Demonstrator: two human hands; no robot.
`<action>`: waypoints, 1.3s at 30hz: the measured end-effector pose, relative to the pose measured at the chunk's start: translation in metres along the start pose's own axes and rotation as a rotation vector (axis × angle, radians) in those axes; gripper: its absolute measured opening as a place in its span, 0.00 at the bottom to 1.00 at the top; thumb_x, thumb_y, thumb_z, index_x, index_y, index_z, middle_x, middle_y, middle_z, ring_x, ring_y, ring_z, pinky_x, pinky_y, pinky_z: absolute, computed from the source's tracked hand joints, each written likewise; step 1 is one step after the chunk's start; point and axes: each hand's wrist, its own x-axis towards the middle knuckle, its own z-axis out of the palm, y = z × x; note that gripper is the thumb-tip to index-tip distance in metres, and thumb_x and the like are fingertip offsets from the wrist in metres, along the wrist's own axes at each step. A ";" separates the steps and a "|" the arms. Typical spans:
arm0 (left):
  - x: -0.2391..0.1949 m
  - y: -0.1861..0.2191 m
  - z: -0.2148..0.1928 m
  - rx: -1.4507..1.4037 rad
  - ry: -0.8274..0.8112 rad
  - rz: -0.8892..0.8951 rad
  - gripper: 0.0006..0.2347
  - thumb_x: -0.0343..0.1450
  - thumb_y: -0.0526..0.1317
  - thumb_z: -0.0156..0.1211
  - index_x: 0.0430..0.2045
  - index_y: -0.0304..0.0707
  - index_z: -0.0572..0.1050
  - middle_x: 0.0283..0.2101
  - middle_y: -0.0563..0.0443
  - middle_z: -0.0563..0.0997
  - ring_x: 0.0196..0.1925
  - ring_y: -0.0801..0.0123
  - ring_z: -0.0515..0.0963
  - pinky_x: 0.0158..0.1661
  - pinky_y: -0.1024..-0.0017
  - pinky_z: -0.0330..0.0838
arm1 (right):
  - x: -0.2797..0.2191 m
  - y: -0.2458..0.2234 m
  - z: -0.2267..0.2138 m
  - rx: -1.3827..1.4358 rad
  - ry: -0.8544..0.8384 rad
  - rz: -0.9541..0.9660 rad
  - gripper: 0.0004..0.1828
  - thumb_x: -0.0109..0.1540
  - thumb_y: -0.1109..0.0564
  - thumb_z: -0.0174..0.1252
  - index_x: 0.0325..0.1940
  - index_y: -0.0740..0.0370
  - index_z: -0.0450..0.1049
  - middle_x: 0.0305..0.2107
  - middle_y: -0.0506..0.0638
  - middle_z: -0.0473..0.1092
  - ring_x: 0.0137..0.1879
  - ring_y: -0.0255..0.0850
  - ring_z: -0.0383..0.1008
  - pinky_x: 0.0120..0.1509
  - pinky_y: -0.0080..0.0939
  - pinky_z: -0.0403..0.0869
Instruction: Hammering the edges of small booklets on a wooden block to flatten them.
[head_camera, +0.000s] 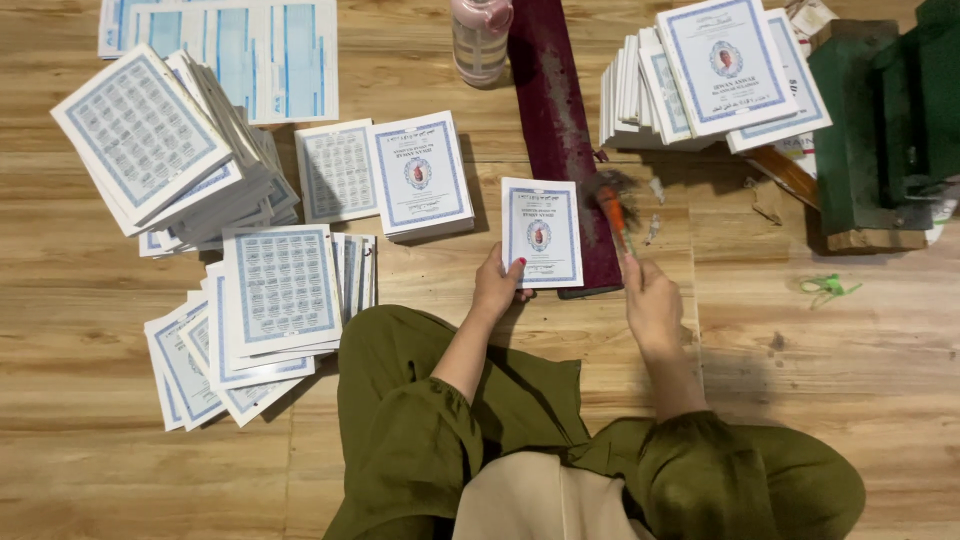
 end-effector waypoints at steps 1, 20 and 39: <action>-0.002 0.005 0.000 -0.005 0.003 0.013 0.12 0.67 0.36 0.51 0.43 0.35 0.66 0.28 0.25 0.73 0.18 0.51 0.77 0.15 0.72 0.77 | -0.005 -0.005 -0.010 0.000 0.008 -0.011 0.27 0.65 0.37 0.36 0.31 0.59 0.69 0.25 0.67 0.69 0.41 0.65 0.69 0.42 0.60 0.66; -0.010 0.006 -0.032 0.038 0.112 -0.042 0.11 0.67 0.36 0.49 0.42 0.35 0.65 0.28 0.29 0.74 0.16 0.55 0.77 0.14 0.74 0.76 | -0.051 -0.008 -0.002 0.048 -0.099 0.056 0.26 0.64 0.41 0.36 0.30 0.63 0.70 0.21 0.66 0.69 0.38 0.63 0.70 0.41 0.58 0.66; 0.022 -0.034 -0.024 0.531 0.041 0.047 0.18 0.64 0.45 0.55 0.46 0.38 0.69 0.41 0.34 0.76 0.47 0.44 0.73 0.45 0.54 0.69 | -0.049 0.017 0.020 0.265 0.003 0.016 0.22 0.62 0.42 0.46 0.22 0.58 0.66 0.07 0.52 0.62 0.17 0.44 0.63 0.23 0.41 0.63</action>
